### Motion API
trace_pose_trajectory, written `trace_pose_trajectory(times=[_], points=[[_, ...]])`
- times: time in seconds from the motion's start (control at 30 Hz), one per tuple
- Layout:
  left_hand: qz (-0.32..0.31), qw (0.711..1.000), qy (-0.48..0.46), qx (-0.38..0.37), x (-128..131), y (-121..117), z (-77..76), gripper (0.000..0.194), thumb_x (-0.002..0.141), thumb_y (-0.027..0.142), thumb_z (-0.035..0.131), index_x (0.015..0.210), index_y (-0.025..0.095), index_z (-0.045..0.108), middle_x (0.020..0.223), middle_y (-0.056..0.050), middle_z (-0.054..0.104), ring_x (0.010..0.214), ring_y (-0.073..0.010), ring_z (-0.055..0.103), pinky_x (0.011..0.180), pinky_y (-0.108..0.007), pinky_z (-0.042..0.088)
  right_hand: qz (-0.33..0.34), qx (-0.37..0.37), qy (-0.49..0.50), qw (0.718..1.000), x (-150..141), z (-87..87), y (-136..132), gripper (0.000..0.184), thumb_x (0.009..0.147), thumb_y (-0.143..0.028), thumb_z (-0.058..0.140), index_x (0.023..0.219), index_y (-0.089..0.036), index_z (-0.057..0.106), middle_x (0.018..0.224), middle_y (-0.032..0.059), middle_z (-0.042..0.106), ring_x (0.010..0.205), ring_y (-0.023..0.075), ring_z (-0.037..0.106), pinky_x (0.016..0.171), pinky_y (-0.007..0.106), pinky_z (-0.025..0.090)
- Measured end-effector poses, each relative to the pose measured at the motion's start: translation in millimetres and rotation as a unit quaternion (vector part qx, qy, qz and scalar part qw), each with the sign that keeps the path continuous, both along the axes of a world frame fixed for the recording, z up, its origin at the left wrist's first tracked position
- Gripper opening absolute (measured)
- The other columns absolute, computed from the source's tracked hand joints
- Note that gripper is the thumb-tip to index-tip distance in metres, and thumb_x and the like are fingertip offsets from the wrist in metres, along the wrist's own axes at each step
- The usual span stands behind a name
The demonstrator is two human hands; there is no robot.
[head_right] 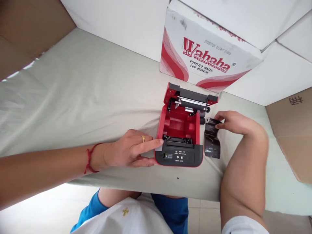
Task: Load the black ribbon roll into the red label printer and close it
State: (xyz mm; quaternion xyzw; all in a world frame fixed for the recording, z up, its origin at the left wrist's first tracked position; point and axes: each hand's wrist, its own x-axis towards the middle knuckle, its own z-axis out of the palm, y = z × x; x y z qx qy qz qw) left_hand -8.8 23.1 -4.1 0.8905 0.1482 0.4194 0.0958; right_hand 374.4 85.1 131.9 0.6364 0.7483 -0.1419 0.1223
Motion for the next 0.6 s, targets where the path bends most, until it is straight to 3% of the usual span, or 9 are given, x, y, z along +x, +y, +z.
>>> trace_pose_trajectory(times=[0.07,0.17,0.27,0.33,0.43,0.5,0.6], points=[[-0.002,1.0,-0.003,0.0,0.4,0.0,0.5,0.053,0.119,0.05,0.038,0.161,0.017,0.035,0.069,0.007,0.061,0.052,-0.0145,0.054,0.053,-0.027,0.042,-0.02,-0.062,0.003,0.998,-4.9,-8.8,7.8,0.016,0.098,-0.023,0.063,0.098,-0.021,0.079,0.107,0.0146,0.083,0.089,0.0259,0.076,0.078,0.037,0.057],[-0.002,1.0,-0.006,0.002,0.2,0.1,1.6,0.05,0.12,0.05,0.037,0.157,0.016,0.037,0.069,0.007,0.061,0.052,-0.0142,0.054,0.053,-0.027,0.042,-0.032,-0.046,-0.006,0.998,-16.6,-2.2,6.2,0.023,0.1,-0.03,0.064,0.115,-0.022,0.08,0.105,0.0143,0.081,0.087,0.0257,0.072,0.077,0.038,0.054],[-0.002,1.0,0.002,-0.004,-0.4,0.4,2.4,0.051,0.12,0.05,0.036,0.159,0.018,0.035,0.069,0.007,0.061,0.051,-0.0139,0.054,0.053,-0.027,0.042,-0.1,0.036,0.03,0.994,-37.7,12.6,-2.5,0.032,0.102,-0.038,0.064,0.128,-0.024,0.075,0.095,0.0107,0.077,0.079,0.0227,0.066,0.073,0.037,0.051],[-0.005,1.0,0.008,-0.008,-0.6,0.7,2.6,0.051,0.12,0.05,0.035,0.16,0.018,0.033,0.069,0.007,0.062,0.052,-0.0138,0.055,0.054,-0.026,0.042,-0.115,0.115,0.09,0.983,-54.2,15.3,-6.4,0.034,0.103,-0.034,0.06,0.134,-0.022,0.071,0.107,0.0122,0.078,0.088,0.0225,0.068,0.078,0.037,0.053],[-0.003,1.0,0.007,-0.004,-0.3,0.7,2.9,0.051,0.12,0.051,0.035,0.159,0.018,0.035,0.069,0.007,0.062,0.052,-0.0139,0.055,0.053,-0.026,0.041,0.005,0.115,0.144,0.983,-71.2,4.3,-6.0,0.035,0.102,-0.024,0.051,0.132,-0.02,0.069,0.13,0.0145,0.075,0.11,0.0254,0.069,0.092,0.039,0.056],[0.001,1.0,0.001,0.002,0.0,0.6,3.1,0.05,0.12,0.051,0.036,0.157,0.017,0.037,0.069,0.007,0.061,0.052,-0.0142,0.054,0.053,-0.027,0.041,0.078,0.067,0.139,0.985,-74.1,-6.4,-3.6,0.03,0.1,-0.021,0.049,0.12,-0.021,0.071,0.124,0.0125,0.077,0.112,0.0287,0.07,0.095,0.044,0.058],[0.0,1.0,0.0,0.003,-0.1,0.1,3.2,0.05,0.12,0.05,0.037,0.157,0.016,0.037,0.071,0.006,0.061,0.053,-0.0146,0.054,0.053,-0.027,0.042,0.123,-0.015,0.119,0.985,-70.2,-15.6,-2.6,0.022,0.096,-0.021,0.053,0.102,-0.025,0.073,0.107,0.0084,0.079,0.099,0.0293,0.073,0.086,0.043,0.061]])
